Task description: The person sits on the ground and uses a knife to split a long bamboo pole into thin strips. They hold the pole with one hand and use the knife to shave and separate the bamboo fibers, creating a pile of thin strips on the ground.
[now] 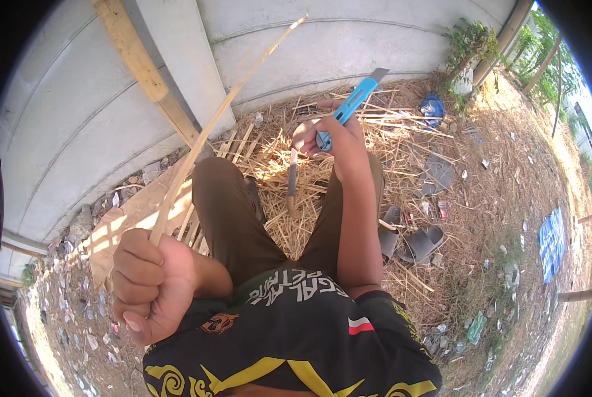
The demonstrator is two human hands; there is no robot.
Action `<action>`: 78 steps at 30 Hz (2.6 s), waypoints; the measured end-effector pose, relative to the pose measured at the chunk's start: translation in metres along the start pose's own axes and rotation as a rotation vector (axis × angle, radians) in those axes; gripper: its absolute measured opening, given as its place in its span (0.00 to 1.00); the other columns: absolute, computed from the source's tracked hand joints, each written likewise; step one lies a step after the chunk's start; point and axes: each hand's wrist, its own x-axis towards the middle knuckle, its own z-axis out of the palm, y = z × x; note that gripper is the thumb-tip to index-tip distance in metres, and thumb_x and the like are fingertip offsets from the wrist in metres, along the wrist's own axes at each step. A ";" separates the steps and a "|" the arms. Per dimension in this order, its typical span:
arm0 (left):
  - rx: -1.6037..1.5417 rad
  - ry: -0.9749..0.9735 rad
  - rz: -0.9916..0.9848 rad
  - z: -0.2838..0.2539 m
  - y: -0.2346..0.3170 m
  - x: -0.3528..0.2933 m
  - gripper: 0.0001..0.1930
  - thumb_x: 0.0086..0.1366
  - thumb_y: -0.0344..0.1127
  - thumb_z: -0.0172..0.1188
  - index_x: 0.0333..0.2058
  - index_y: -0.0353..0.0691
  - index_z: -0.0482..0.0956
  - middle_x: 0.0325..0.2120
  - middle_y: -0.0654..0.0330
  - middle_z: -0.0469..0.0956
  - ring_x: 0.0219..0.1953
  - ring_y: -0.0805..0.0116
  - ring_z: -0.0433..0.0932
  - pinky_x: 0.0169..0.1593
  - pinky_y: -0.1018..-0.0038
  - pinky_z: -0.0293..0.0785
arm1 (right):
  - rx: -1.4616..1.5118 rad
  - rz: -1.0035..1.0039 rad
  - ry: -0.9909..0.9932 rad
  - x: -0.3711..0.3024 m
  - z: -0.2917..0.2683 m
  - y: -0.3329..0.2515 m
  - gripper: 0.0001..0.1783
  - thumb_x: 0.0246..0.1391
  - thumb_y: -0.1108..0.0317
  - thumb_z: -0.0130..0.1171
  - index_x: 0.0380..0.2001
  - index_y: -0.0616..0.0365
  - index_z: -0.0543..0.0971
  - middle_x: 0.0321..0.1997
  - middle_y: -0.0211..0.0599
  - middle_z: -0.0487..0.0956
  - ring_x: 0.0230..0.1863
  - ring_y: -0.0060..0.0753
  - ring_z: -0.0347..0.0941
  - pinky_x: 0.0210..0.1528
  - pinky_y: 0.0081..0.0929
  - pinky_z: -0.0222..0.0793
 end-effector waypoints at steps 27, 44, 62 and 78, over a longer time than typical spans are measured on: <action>0.539 -0.575 -1.371 -0.117 0.073 -0.049 0.21 0.59 0.39 0.63 0.48 0.33 0.77 0.47 0.53 0.78 0.51 0.65 0.75 0.52 0.70 0.67 | 0.243 0.076 -0.050 0.012 0.004 0.051 0.14 0.53 0.69 0.66 0.25 0.53 0.69 0.15 0.22 0.63 0.14 0.16 0.56 0.18 0.22 0.55; 0.046 -0.025 -2.008 -0.080 -0.005 -0.150 0.11 0.69 0.38 0.56 0.32 0.46 0.63 0.14 0.72 0.53 0.10 0.82 0.52 0.13 0.80 0.44 | 0.076 -0.083 -0.103 0.035 0.009 0.091 0.17 0.67 0.55 0.50 0.41 0.60 0.69 0.21 0.27 0.66 0.16 0.19 0.62 0.18 0.21 0.62; 0.044 0.120 -1.910 -0.093 0.003 -0.143 0.13 0.68 0.38 0.59 0.31 0.45 0.62 0.15 0.71 0.55 0.10 0.81 0.54 0.13 0.80 0.47 | 0.063 0.072 -0.450 0.007 -0.010 0.063 0.17 0.67 0.66 0.50 0.54 0.65 0.69 0.27 0.28 0.69 0.20 0.15 0.60 0.20 0.17 0.56; 0.225 0.069 -1.917 -0.093 0.002 -0.159 0.14 0.74 0.43 0.48 0.30 0.44 0.62 0.14 0.71 0.54 0.10 0.81 0.53 0.13 0.79 0.48 | -1.320 -0.528 -0.495 -0.030 0.048 0.123 0.25 0.67 0.44 0.43 0.36 0.58 0.68 0.14 0.41 0.75 0.16 0.47 0.75 0.20 0.43 0.69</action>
